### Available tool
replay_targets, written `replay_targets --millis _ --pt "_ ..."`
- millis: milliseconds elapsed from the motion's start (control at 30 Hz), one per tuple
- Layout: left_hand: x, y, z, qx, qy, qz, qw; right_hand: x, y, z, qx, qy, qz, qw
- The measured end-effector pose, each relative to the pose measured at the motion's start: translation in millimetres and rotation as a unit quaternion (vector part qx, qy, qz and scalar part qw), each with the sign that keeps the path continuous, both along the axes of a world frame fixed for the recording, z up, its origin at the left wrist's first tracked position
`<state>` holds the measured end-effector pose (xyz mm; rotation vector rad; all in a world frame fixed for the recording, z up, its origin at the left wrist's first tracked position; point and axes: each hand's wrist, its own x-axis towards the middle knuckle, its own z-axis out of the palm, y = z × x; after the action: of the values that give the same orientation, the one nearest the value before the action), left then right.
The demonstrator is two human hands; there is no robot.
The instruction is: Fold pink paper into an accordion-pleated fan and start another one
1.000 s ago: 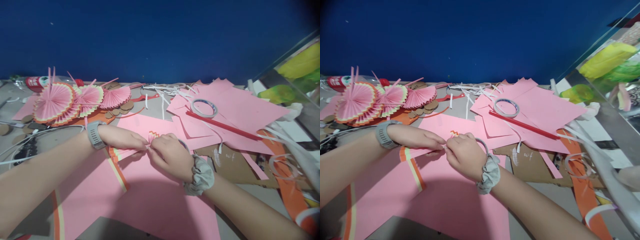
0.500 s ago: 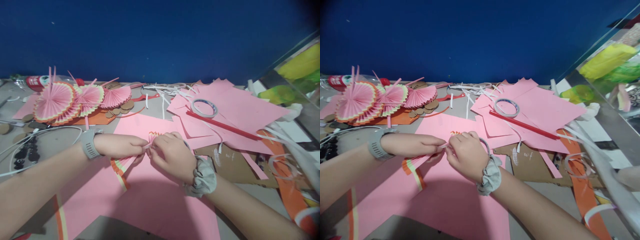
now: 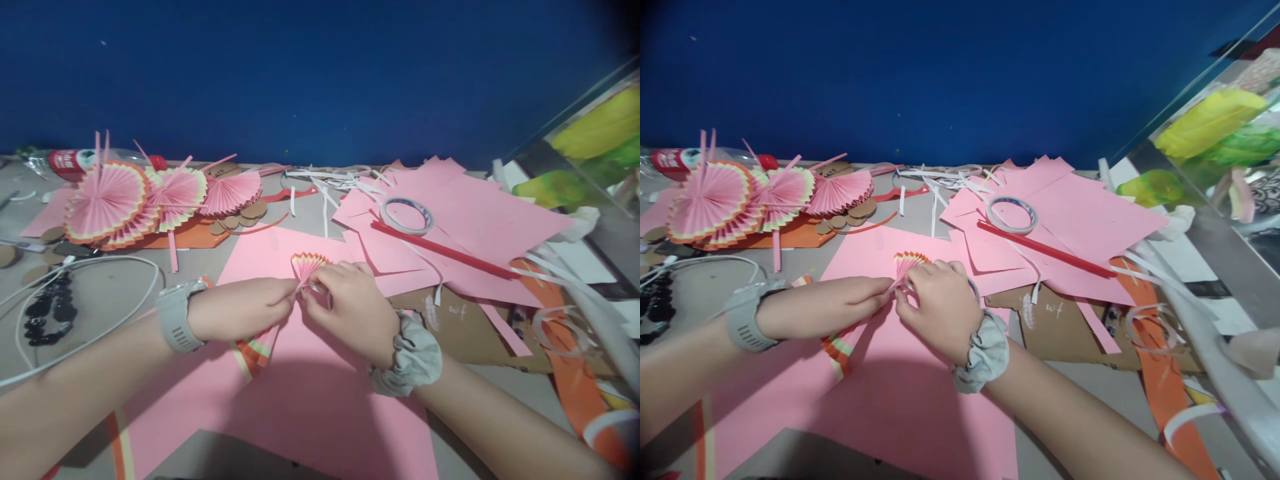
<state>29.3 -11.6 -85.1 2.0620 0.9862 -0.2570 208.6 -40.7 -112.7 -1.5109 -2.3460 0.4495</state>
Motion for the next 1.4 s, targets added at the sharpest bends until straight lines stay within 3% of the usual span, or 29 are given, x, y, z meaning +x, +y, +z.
replay_targets --millis 267,500,700,1000,1300,1400 --pt "-2.3 -18.4 -13.8 0.08 0.011 -0.002 0.997 -0.4 -0.2 -2.9 0.012 -0.031 0.01 0.999" --pt "-4.7 -14.7 -10.8 0.102 0.003 -0.001 0.995 2.6 0.6 -2.3 0.006 -0.038 0.042 0.998" --pt "-2.6 -16.9 -4.1 0.12 0.046 0.012 0.992 3.4 1.8 -5.4 -0.032 0.004 0.036 0.999" --pt "0.9 -23.7 -7.4 0.192 0.129 0.009 0.973 4.3 3.5 -4.5 -0.081 0.075 0.001 0.994" --pt "-5.6 -26.9 -13.9 0.22 0.167 0.024 0.961 16.5 16.1 -14.4 -0.173 0.232 -0.03 0.957" --pt "-5.8 -29.5 -16.6 0.214 0.157 0.04 0.963 19.8 21.2 -15.7 -0.165 0.24 -0.05 0.955"
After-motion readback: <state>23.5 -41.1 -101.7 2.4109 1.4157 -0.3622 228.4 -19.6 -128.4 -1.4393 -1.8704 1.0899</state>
